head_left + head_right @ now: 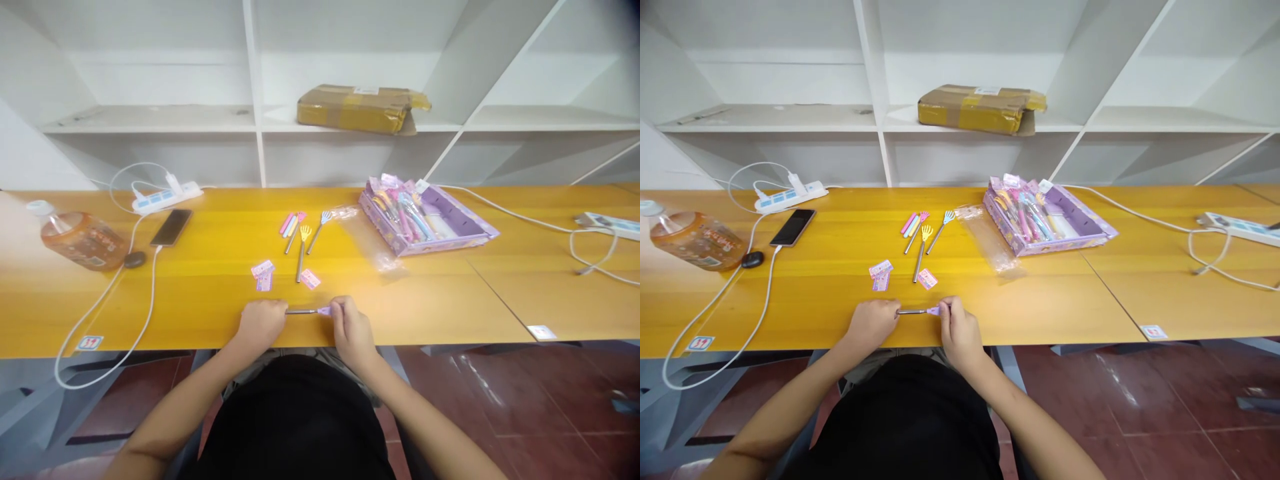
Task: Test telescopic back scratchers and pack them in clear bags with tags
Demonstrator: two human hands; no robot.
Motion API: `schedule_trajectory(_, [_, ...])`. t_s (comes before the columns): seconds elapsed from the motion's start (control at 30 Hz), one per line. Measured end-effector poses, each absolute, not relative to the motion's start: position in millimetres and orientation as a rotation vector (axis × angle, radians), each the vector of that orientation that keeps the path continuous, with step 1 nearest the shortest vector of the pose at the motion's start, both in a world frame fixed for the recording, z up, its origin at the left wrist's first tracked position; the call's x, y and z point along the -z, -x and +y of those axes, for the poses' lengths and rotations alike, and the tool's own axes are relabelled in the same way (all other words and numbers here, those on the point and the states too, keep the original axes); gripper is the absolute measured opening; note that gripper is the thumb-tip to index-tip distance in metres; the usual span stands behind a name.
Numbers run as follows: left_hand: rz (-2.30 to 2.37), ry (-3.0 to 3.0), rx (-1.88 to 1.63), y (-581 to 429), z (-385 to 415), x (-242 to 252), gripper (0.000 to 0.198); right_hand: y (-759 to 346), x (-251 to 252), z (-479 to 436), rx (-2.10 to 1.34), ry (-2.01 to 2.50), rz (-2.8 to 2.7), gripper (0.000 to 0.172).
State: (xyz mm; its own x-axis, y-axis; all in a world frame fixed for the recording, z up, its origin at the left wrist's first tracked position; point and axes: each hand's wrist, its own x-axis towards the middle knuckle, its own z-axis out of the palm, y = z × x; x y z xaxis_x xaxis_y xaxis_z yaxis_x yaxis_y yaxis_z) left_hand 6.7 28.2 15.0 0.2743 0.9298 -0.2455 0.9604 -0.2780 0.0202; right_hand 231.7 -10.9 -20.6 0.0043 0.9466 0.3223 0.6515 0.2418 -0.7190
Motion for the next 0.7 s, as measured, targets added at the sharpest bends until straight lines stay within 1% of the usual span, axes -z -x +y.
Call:
schedule_trajectory(0.17, [1.771,-2.398,0.247,3,31,-15,0.028,-233,30,-5,-0.636,1.408,-1.741,0.032])
schedule_trajectory(0.27, [1.775,-2.404,0.217,7,33,-12,0.028,-234,29,-3,-0.704,1.370,-1.755,0.029])
schedule_trajectory(0.7, [1.765,-2.419,0.222,7,34,-13,0.028,-238,20,-3,-0.726,1.381,-1.793,0.030])
